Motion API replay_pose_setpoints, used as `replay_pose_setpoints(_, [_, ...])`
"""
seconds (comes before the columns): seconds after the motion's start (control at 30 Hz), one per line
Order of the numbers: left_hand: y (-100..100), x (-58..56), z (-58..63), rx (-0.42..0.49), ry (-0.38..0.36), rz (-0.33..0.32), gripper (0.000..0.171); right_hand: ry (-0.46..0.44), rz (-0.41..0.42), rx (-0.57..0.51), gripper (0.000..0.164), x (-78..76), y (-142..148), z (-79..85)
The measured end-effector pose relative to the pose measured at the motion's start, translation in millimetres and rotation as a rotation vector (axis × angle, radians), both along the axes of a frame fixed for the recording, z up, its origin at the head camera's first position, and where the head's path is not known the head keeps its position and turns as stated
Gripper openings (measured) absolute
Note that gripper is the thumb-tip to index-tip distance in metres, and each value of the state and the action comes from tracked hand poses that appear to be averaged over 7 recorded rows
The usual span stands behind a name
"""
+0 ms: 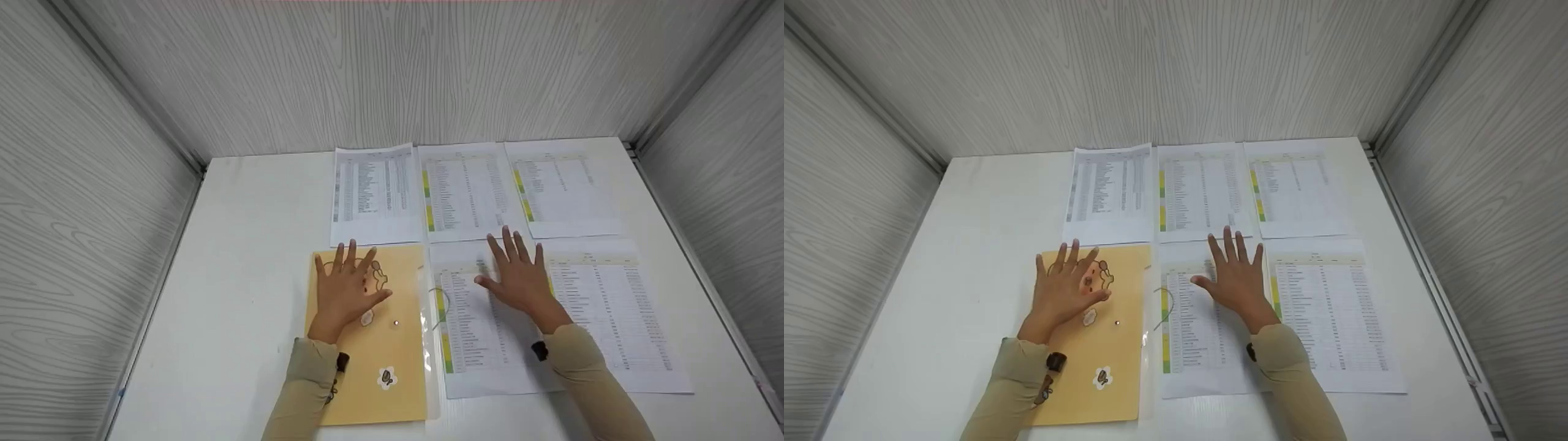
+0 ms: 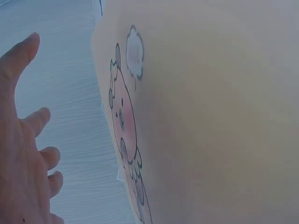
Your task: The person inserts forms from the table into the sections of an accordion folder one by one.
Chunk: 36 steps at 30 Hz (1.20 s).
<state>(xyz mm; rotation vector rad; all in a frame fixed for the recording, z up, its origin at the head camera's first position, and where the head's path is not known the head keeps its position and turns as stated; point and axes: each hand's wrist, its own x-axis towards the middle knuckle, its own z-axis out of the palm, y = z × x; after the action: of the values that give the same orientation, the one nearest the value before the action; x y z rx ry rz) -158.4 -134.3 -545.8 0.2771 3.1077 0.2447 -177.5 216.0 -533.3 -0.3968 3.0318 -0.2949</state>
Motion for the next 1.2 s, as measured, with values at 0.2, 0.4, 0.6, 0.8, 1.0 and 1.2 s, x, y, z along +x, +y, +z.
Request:
replay_pose_setpoints(0.2, [12.8,10.0,0.1,-0.016,-0.021,-0.084,0.091,-0.003,0.086,0.012,0.092,9.9,-19.9,-6.0])
replay_pose_setpoints(0.4, [26.9,20.7,-0.1,0.018,-0.024,-0.157,0.091,-0.024,0.201,0.025,0.091,20.6,-41.2,-14.0])
replay_pose_setpoints(0.6, [39.2,27.2,-4.0,-0.012,-0.045,-0.196,0.092,-0.063,0.291,0.040,0.090,25.3,-54.3,-19.0])
replay_pose_setpoints(0.8, [49.2,30.3,-5.7,-0.009,-0.062,-0.206,0.093,-0.085,0.359,0.087,0.091,26.9,-64.9,-20.8])
replay_pose_setpoints(1.0, [58.6,31.7,-8.9,-0.074,-0.086,-0.206,0.094,-0.115,0.413,0.140,0.092,27.2,-71.0,-21.8])
replay_pose_setpoints(1.2, [64.1,33.7,-11.0,-0.091,-0.130,-0.207,0.093,-0.160,0.399,0.105,0.092,27.7,-74.4,-29.3])
